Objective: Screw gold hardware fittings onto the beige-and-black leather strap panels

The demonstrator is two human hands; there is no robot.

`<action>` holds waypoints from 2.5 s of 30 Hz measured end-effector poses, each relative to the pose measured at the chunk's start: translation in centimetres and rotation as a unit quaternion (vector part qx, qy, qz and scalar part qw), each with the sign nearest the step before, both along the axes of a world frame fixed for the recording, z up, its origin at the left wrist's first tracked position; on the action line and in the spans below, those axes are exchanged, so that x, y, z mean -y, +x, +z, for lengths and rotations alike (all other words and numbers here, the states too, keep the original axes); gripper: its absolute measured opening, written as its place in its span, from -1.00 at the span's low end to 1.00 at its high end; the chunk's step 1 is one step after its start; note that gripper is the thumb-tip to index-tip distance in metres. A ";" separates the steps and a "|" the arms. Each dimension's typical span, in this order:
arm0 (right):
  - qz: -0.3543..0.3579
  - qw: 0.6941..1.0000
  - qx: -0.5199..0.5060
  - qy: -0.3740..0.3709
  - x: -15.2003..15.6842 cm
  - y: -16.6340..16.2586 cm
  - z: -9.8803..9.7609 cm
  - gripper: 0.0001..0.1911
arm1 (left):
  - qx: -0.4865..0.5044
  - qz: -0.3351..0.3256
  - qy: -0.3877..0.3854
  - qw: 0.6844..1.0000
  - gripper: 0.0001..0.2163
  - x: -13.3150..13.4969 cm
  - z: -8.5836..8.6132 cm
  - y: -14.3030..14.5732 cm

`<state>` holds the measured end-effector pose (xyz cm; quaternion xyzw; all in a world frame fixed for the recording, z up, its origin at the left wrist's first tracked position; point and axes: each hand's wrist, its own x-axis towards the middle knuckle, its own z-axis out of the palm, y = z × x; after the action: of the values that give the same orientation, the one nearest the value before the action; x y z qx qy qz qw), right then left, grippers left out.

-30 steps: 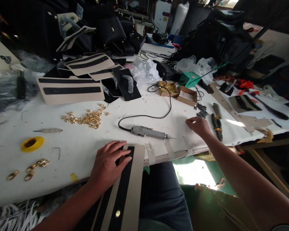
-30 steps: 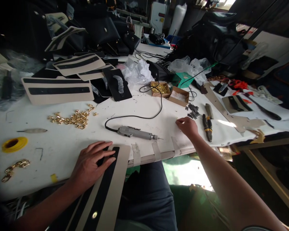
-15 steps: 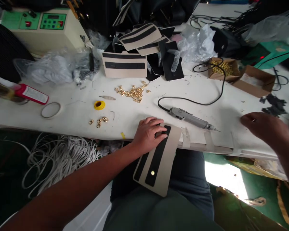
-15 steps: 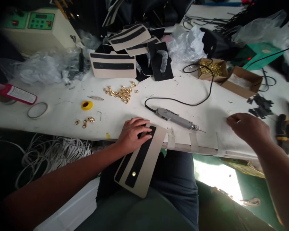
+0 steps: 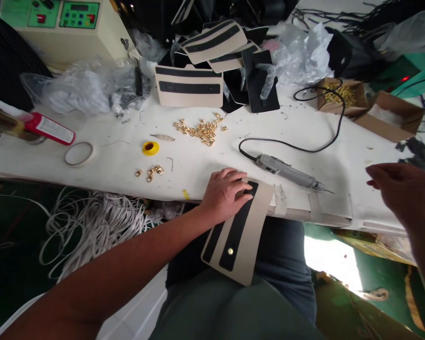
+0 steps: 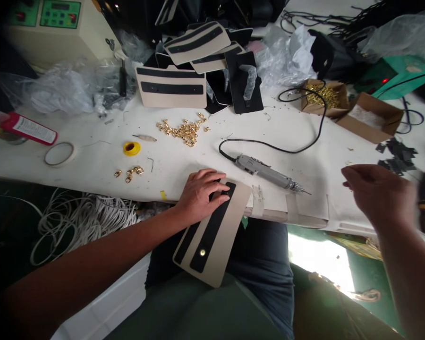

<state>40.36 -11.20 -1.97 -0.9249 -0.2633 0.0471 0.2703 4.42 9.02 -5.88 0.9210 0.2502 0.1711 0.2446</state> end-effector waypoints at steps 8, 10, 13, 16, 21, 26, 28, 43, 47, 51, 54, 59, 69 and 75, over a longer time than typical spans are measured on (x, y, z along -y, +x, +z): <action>0.334 0.914 -0.217 0.072 -7.5 -18.9 -0.5 -0.78 | 0.011 -0.009 0.015 1.000 -0.84 0.0 -0.2 -0.1; 0.344 0.918 -0.191 0.057 -8.6 -19.8 -1.1 -0.81 | 0.012 -0.010 0.016 1.000 -0.85 0.0 -0.3 -0.2; 0.349 0.922 -0.164 0.039 -9.1 -19.6 -1.5 -0.83 | 0.012 -0.013 0.014 1.000 -0.84 0.0 -0.5 -0.3; 0.348 0.924 -0.156 0.030 -9.0 -19.4 -1.4 -0.83 | 0.014 -0.016 0.015 1.000 -0.83 0.0 -0.6 -0.3; 0.324 0.932 -0.161 0.028 -9.2 -19.8 -1.3 -0.84 | 0.020 -0.022 0.020 0.999 -0.81 -0.1 -0.7 -0.4; 0.286 0.940 -0.187 0.014 -9.6 -19.8 -1.2 -0.79 | 0.018 -0.024 0.026 0.999 -0.81 -0.1 -0.7 -0.4; 0.274 0.939 -0.207 0.008 -9.6 -19.8 -1.2 -0.76 | 0.018 -0.025 0.031 0.999 -0.81 -0.1 -0.7 -0.4; 0.298 0.875 -0.370 -0.091 -12.2 -17.1 -0.8 -0.86 | 0.002 -0.023 0.030 0.999 -0.80 -0.1 -0.4 -0.4; 0.299 0.891 -0.337 -0.064 -11.5 -17.4 -1.3 -0.88 | -0.004 -0.020 0.032 0.999 -0.80 0.0 -0.4 -0.4; 0.305 0.895 -0.326 -0.022 -10.6 -18.0 -1.1 -0.79 | 0.003 -0.016 0.038 0.999 -0.82 0.0 -0.4 -0.4; 0.294 0.900 -0.321 -0.013 -10.0 -17.9 -0.4 -0.68 | 0.009 -0.013 0.041 0.999 -0.83 0.0 -0.5 -0.3; 0.267 0.963 0.048 0.004 -8.5 -14.9 0.4 -0.67 | 0.018 -0.010 0.034 0.999 -0.85 0.1 -0.5 -0.2; 0.268 0.963 -0.015 -0.030 -8.3 -10.8 -0.1 -0.62 | -0.009 -0.018 0.033 0.999 -0.85 0.1 0.0 0.2; 0.235 0.826 -0.380 0.345 -9.4 -16.5 3.4 -0.68 | -0.043 -0.026 0.045 0.998 -0.86 0.3 0.9 0.5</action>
<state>23.86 -1.76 1.47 -0.5909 -0.3482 0.3626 0.6309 4.93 8.74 -5.00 0.9437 0.2290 0.1359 0.1961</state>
